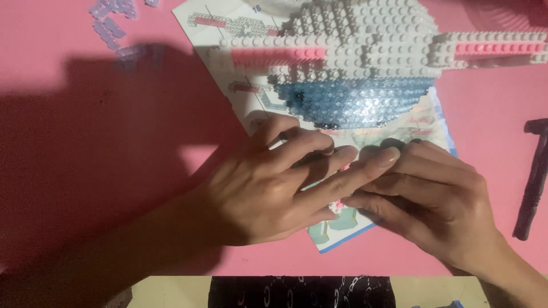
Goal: Assembling a model using small plastic building blocks by following a manual.
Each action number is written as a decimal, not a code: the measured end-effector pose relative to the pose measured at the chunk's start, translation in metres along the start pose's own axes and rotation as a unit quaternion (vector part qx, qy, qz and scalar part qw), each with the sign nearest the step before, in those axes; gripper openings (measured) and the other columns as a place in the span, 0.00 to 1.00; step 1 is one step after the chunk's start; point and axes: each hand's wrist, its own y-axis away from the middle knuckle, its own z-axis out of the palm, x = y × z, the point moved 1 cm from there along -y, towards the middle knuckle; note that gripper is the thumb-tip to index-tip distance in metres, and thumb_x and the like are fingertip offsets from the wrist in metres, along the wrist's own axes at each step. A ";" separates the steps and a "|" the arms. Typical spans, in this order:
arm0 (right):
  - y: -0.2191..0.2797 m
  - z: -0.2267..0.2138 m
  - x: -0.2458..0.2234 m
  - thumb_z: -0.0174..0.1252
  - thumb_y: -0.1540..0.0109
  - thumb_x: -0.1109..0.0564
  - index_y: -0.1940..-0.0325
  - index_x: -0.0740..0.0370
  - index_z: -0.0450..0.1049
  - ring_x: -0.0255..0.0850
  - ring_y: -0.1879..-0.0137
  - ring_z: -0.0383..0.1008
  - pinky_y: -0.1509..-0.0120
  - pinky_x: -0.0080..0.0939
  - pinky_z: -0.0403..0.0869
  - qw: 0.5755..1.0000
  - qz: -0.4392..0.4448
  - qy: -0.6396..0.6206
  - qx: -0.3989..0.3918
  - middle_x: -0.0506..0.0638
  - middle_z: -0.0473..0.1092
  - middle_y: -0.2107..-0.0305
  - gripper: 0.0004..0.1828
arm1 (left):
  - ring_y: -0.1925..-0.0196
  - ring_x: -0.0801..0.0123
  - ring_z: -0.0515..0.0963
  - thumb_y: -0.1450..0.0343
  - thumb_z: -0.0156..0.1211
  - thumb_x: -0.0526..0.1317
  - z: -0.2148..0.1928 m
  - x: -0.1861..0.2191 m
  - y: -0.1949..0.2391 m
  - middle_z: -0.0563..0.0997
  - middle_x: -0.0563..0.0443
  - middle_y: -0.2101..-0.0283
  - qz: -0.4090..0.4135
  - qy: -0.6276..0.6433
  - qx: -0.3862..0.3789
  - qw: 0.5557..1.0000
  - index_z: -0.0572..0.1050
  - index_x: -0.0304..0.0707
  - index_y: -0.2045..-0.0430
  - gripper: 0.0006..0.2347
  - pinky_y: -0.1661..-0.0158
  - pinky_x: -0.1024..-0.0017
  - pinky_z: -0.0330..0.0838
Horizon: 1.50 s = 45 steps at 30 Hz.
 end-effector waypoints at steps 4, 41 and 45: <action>-0.006 -0.002 -0.006 0.67 0.40 0.57 0.55 0.60 0.83 0.39 0.63 0.76 0.54 0.39 0.75 0.999 0.028 -0.011 -0.010 0.47 0.78 0.66 0.10 | 0.45 0.66 0.74 0.27 0.92 0.72 0.002 0.002 0.003 0.76 0.64 0.44 -0.024 -0.002 -0.008 1.000 0.62 0.57 0.25 0.46 0.55 0.68 0.75; -0.007 0.000 -0.011 0.66 0.40 0.58 0.59 0.61 0.84 0.41 0.60 0.81 0.48 0.41 0.76 0.996 0.079 -0.025 -0.014 0.50 0.82 0.65 0.08 | 0.44 0.69 0.80 0.10 0.65 0.40 0.007 0.001 0.004 0.85 0.69 0.50 -0.003 -0.009 0.030 1.000 0.62 0.47 0.24 0.21 0.40 0.63 0.72; -0.007 0.000 -0.010 0.66 0.41 0.59 0.59 0.62 0.84 0.40 0.62 0.81 0.53 0.38 0.77 0.996 0.079 -0.025 -0.019 0.50 0.81 0.67 0.07 | 0.46 0.68 0.76 0.11 0.78 0.47 0.010 0.005 0.009 0.82 0.68 0.48 -0.057 -0.017 0.039 0.997 0.63 0.61 0.24 0.26 0.52 0.73 0.79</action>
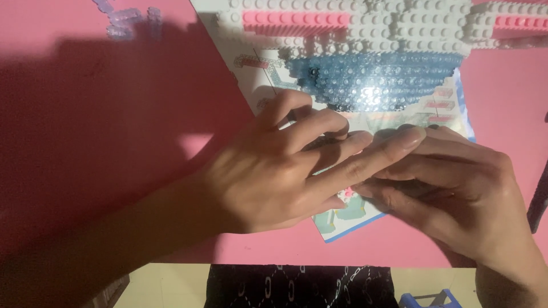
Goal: Assembling a model using small plastic building blocks by following a manual.
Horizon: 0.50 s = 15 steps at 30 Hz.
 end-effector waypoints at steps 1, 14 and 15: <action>0.001 0.000 0.000 0.67 0.41 0.59 0.59 0.61 0.85 0.39 0.64 0.79 0.55 0.38 0.75 1.000 0.011 0.006 0.001 0.49 0.81 0.67 0.07 | 0.44 0.69 0.77 0.10 0.78 0.46 -0.001 -0.001 -0.001 0.84 0.68 0.48 0.019 0.002 -0.002 1.000 0.62 0.56 0.23 0.26 0.47 0.70 0.77; -0.002 -0.002 0.001 0.69 0.43 0.62 0.60 0.63 0.84 0.37 0.65 0.78 0.65 0.30 0.75 1.000 0.019 -0.020 -0.010 0.51 0.81 0.65 0.08 | 0.46 0.72 0.78 0.09 0.67 0.40 -0.004 -0.003 -0.005 0.82 0.67 0.55 0.030 -0.011 0.016 0.999 0.66 0.54 0.25 0.18 0.41 0.67 0.77; -0.001 -0.001 0.002 0.69 0.43 0.62 0.60 0.63 0.84 0.37 0.65 0.78 0.65 0.30 0.75 1.000 0.018 -0.020 -0.010 0.51 0.81 0.65 0.08 | 0.46 0.72 0.78 0.09 0.67 0.40 -0.004 -0.003 -0.005 0.82 0.67 0.55 0.030 -0.012 0.016 0.999 0.66 0.54 0.25 0.18 0.41 0.67 0.77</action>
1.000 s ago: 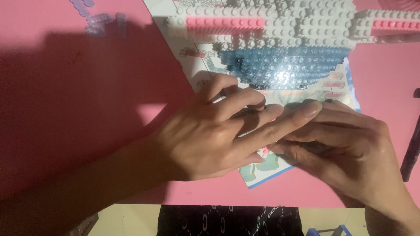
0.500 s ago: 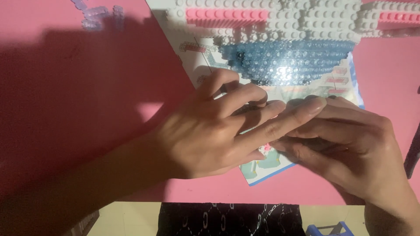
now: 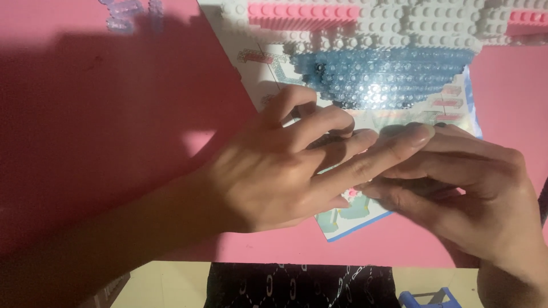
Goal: Assembling a model using small plastic building blocks by following a manual.
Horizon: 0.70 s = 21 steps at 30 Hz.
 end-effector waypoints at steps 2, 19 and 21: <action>0.002 0.001 0.003 0.71 0.44 0.60 0.61 0.61 0.84 0.36 0.64 0.79 0.52 0.35 0.74 1.000 -0.009 0.026 0.009 0.48 0.81 0.66 0.08 | 0.45 0.70 0.77 0.09 0.63 0.39 0.000 0.001 0.000 0.81 0.65 0.55 -0.002 0.016 -0.022 1.000 0.64 0.53 0.24 0.18 0.39 0.66 0.76; -0.001 0.001 -0.003 0.70 0.44 0.60 0.61 0.61 0.84 0.37 0.63 0.81 0.62 0.31 0.78 0.999 0.011 0.031 -0.004 0.51 0.81 0.64 0.08 | 0.47 0.71 0.78 0.08 0.62 0.40 0.000 0.000 0.001 0.83 0.68 0.57 -0.006 0.008 -0.014 1.000 0.65 0.53 0.24 0.17 0.40 0.68 0.76; -0.002 -0.001 -0.006 0.70 0.43 0.59 0.60 0.61 0.84 0.37 0.63 0.81 0.54 0.35 0.77 0.999 -0.006 0.034 -0.009 0.50 0.82 0.64 0.08 | 0.48 0.69 0.78 0.08 0.65 0.41 0.002 0.001 0.002 0.82 0.67 0.58 -0.015 0.011 -0.009 1.000 0.65 0.55 0.24 0.18 0.40 0.69 0.76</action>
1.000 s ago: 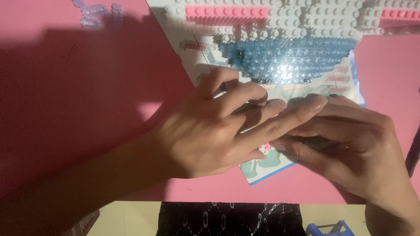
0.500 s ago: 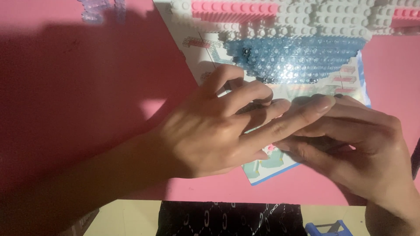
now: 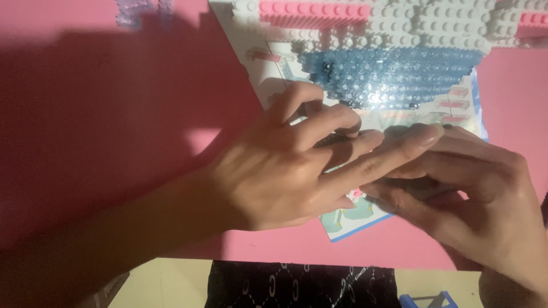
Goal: Assembling a model using small plastic building blocks by following a manual.
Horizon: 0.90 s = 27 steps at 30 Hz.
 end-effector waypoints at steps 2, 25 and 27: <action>-0.002 -0.002 -0.004 0.68 0.44 0.60 0.55 0.62 0.83 0.36 0.61 0.84 0.66 0.27 0.87 0.999 0.031 -0.001 -0.029 0.53 0.81 0.57 0.13 | 0.43 0.69 0.82 0.06 0.61 0.40 -0.001 -0.001 0.001 0.89 0.69 0.50 0.025 0.010 -0.028 0.999 0.59 0.48 0.21 0.20 0.36 0.62 0.70; 0.002 0.015 -0.024 0.70 0.40 0.60 0.70 0.60 0.81 0.40 0.73 0.65 0.50 0.46 0.63 0.988 0.033 0.145 0.030 0.46 0.72 0.80 0.05 | 0.55 0.75 0.75 0.04 0.71 0.35 0.011 0.006 0.011 0.76 0.71 0.60 -0.002 -0.076 -0.007 0.997 0.52 0.60 0.17 0.29 0.43 0.66 0.85; 0.001 0.017 -0.024 0.69 0.41 0.63 0.70 0.61 0.81 0.39 0.73 0.64 0.49 0.44 0.62 0.988 0.090 0.118 0.036 0.46 0.72 0.80 0.04 | 0.56 0.77 0.74 0.05 0.70 0.34 0.008 0.005 0.008 0.75 0.71 0.60 0.002 -0.079 -0.004 0.997 0.54 0.60 0.18 0.28 0.43 0.68 0.85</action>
